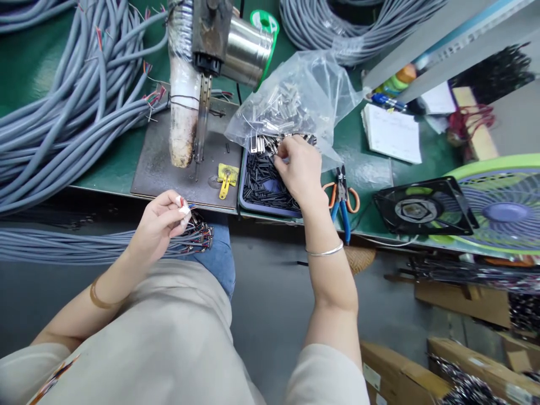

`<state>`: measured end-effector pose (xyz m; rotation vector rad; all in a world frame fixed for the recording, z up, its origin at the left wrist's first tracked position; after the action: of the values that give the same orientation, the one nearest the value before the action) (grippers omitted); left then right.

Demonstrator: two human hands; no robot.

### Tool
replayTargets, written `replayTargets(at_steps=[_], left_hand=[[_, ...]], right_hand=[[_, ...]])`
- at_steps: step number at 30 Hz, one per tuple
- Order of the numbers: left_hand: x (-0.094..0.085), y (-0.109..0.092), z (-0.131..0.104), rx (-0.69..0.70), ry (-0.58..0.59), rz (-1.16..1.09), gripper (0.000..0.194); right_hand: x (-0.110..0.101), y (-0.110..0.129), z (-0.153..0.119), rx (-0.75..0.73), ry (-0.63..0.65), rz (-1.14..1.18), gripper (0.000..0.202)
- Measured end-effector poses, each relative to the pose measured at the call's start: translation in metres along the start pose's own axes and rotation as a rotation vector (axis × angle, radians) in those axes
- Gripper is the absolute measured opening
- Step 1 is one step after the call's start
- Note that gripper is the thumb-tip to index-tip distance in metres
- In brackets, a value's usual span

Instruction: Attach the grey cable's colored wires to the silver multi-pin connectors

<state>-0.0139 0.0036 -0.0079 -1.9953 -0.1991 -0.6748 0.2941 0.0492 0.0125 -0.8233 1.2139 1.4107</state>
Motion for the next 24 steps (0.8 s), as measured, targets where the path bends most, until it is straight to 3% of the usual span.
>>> replayTargets(at_steps=[8,13,16,24], left_hand=[[-0.001,0.001,0.001,-0.021,0.015,-0.012,0.024],[0.000,-0.002,0.000,-0.024,0.008,-0.009,0.025],[0.000,-0.003,0.000,-0.027,0.015,0.003,0.026],[-0.004,-0.002,-0.003,-0.035,0.045,-0.014,0.025]], right_hand=[[-0.009,-0.006,-0.009,0.122,-0.094,0.183,0.007],[-0.001,0.003,0.003,-0.003,0.048,0.120,0.012],[0.001,0.004,0.009,-0.001,0.056,0.070,0.014],[-0.012,-0.007,0.001,0.107,0.106,0.345,0.023]])
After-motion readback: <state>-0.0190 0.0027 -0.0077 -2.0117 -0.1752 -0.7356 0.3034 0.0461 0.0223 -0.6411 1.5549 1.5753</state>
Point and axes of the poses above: each hand's wrist, its own z-axis towards the middle knuckle, its own x-axis out of the palm, y = z × x, the point moved 2 cm from there along z, towards the middle knuckle
